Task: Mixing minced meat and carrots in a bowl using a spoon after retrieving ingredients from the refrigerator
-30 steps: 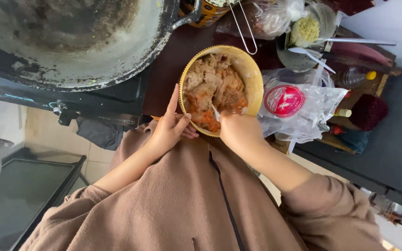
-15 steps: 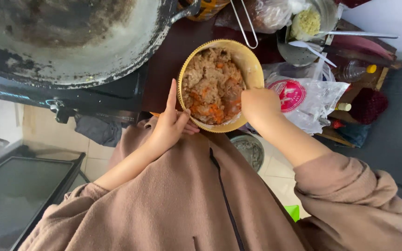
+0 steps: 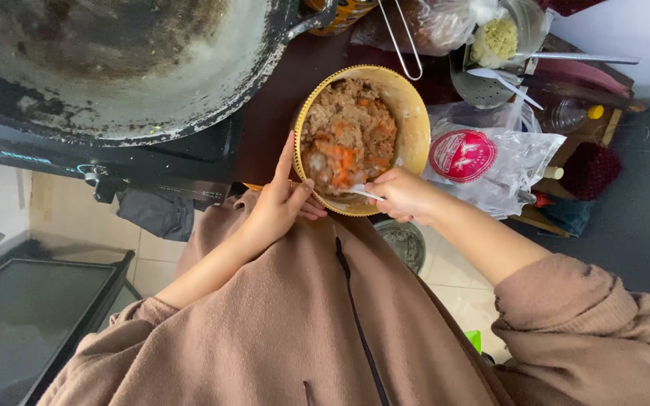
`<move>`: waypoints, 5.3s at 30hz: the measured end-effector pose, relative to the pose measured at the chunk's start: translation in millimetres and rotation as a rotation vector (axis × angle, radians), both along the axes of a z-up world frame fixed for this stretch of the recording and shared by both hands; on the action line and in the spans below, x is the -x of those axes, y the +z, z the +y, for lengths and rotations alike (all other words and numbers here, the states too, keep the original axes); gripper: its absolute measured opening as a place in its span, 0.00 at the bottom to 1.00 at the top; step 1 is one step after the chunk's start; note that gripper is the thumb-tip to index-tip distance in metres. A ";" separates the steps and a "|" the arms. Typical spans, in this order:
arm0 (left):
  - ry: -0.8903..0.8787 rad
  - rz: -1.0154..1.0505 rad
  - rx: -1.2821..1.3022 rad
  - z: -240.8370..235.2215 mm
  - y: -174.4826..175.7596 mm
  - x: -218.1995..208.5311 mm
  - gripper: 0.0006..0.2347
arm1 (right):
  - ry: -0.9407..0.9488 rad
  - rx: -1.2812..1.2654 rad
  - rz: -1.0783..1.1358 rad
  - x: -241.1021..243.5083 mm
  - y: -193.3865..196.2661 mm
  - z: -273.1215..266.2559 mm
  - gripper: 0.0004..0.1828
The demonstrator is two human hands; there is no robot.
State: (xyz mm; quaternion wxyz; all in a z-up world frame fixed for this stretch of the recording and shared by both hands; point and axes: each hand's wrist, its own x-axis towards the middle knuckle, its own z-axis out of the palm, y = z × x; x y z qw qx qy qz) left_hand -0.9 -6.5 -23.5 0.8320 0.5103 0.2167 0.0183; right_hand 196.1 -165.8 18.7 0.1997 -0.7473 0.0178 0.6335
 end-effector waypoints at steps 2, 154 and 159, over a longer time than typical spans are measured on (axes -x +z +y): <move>-0.006 0.006 -0.013 5.1 13.1 -0.2 0.32 | -0.059 -0.051 0.049 -2.2 11.4 0.5 0.16; 0.017 0.067 -0.046 6.9 18.9 -3.3 0.33 | 1.146 0.001 -1.324 -35.5 59.8 6.3 0.07; 0.020 0.095 -0.015 5.8 19.6 -2.0 0.33 | 1.474 -0.367 -1.702 28.7 -11.0 25.0 0.10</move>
